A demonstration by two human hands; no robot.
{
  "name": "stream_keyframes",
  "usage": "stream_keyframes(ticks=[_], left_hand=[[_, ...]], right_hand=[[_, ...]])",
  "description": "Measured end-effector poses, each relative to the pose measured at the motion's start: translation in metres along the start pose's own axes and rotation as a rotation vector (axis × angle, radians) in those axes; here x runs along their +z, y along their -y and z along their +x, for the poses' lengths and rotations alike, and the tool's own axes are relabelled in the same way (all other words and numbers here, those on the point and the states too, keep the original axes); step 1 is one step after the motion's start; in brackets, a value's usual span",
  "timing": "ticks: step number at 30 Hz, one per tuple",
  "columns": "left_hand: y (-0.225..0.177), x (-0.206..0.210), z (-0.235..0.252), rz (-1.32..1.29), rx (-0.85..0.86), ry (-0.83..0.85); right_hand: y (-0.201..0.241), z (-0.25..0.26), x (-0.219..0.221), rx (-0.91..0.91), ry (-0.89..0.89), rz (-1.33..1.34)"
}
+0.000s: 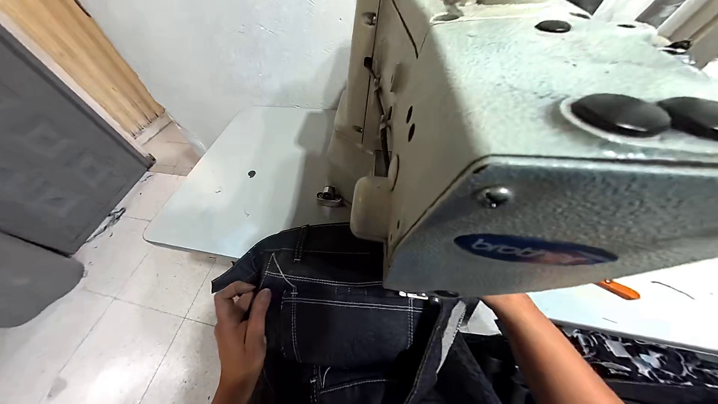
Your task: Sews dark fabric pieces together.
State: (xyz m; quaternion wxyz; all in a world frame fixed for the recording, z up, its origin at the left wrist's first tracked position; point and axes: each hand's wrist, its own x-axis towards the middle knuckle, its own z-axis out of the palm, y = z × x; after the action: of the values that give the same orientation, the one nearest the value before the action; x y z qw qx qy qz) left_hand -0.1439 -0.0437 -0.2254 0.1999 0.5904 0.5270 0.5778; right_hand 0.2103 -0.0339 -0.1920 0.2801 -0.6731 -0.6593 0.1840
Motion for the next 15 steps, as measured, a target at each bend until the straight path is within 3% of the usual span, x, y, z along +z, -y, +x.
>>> stream_keyframes(ticks=[4,7,10,13,15], left_hand=[[-0.007,-0.002,0.008,-0.079,0.012,-0.041],[0.003,-0.003,0.013,-0.068,0.007,-0.045],[-0.001,0.002,0.019,-0.078,-0.001,-0.030],[-0.011,0.009,0.023,-0.098,-0.020,-0.029],[-0.013,0.007,0.024,-0.106,-0.038,-0.029]], right_hand=[[-0.003,-0.029,0.002,0.048,-0.088,0.277],[0.007,-0.051,0.000,0.001,0.053,0.477],[0.001,-0.037,0.009,0.016,-0.090,0.261],[-0.029,0.006,0.021,0.046,-0.082,0.095],[-0.047,0.013,0.032,-0.077,-0.166,-0.007]])
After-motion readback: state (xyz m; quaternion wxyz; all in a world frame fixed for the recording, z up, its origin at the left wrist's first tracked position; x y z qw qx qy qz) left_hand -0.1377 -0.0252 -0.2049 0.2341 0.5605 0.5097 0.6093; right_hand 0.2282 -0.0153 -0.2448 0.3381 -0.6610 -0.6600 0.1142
